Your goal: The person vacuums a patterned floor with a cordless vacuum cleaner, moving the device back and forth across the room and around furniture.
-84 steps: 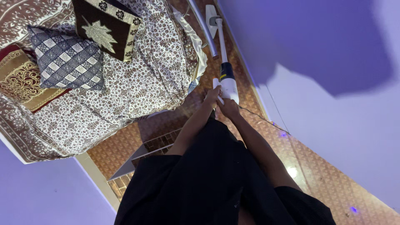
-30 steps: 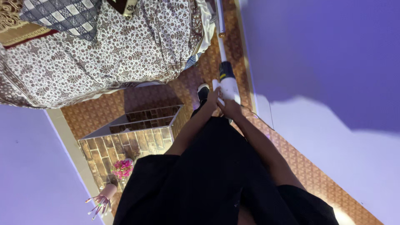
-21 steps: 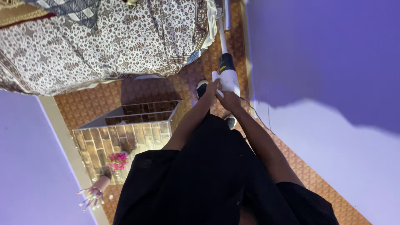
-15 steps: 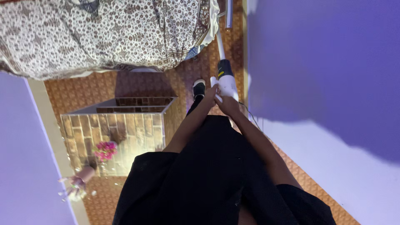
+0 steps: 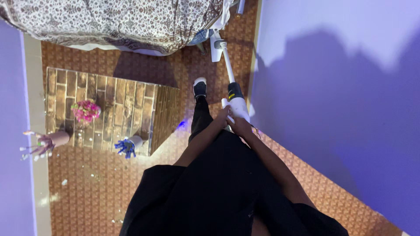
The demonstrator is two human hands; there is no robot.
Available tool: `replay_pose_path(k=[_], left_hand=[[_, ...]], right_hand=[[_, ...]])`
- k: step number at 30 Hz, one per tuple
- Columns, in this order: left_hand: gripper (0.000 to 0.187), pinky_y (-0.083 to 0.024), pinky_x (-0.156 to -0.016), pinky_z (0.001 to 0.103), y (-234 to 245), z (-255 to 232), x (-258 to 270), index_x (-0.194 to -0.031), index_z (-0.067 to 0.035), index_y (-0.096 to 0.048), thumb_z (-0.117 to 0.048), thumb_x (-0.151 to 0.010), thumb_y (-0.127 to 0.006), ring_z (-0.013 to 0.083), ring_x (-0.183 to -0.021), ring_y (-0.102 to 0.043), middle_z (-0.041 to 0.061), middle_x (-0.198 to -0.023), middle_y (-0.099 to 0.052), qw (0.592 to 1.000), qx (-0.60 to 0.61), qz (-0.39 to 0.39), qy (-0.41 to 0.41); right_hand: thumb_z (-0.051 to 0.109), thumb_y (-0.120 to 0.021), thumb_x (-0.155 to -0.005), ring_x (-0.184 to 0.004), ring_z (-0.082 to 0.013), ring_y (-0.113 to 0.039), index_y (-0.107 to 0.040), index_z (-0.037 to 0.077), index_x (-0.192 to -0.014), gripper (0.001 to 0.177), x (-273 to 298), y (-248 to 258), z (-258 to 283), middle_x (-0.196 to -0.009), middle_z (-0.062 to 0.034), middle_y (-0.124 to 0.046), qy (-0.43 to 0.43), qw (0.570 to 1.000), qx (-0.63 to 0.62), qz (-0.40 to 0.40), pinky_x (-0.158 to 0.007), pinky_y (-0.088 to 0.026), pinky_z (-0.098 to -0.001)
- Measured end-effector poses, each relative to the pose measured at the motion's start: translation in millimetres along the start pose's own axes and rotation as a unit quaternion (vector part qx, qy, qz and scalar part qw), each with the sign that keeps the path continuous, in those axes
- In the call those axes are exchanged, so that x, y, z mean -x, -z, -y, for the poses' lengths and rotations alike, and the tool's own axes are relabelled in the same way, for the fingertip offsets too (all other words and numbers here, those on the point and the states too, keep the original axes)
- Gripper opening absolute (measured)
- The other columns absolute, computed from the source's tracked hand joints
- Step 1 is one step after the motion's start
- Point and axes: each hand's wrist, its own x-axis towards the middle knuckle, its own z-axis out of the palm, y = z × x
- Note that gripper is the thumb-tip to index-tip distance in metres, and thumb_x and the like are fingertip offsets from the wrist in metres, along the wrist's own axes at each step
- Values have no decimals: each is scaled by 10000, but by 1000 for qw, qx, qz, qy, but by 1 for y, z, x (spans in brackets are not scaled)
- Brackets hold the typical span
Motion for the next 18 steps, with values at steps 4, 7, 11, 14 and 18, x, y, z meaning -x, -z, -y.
replay_pose_path(k=[4,7,11,14,18], left_hand=[[284,-443,-474,326,-2,21,26,-799,-99,-518,-285,-958,-662,172,-524,-481,28,-632,-493,999,-28,16,-32],[284,-437,-466,340,7,29,31,-785,-131,-508,-297,-963,-654,162,-510,-463,13,-627,-477,1000,-28,14,2],[281,-408,-450,341,29,24,10,-784,-102,-528,-255,-961,-683,170,-489,-458,24,-628,-484,999,-37,-13,5],[247,-336,-420,313,42,21,-17,-803,-123,-560,-280,-952,-679,154,-480,-457,9,-631,-509,999,-32,-5,16],[281,-484,-479,350,46,9,-46,-807,-101,-552,-306,-953,-676,178,-530,-513,27,-649,-517,1000,-23,-18,-1]], right_hand=[[649,-446,-991,-957,-452,-711,-752,34,-1121,699,29,-11,-10,-991,-287,-733,-24,999,-23,8,-873,-537,-540],[625,-444,-987,-931,-469,-700,-749,15,-1101,692,42,-18,-5,-967,-300,-721,9,1000,-24,-13,-848,-529,-556],[637,-464,-998,-950,-443,-720,-771,7,-1041,701,35,-27,9,-978,-285,-733,-30,999,-15,20,-864,-540,-542],[605,-531,-942,-941,-422,-727,-763,43,-1081,624,22,-23,11,-982,-251,-743,-44,998,-46,30,-857,-544,-527],[475,-639,-852,-942,-417,-711,-738,81,-1165,513,-7,-20,15,-1006,-228,-733,18,1000,-6,-9,-806,-532,-541]])
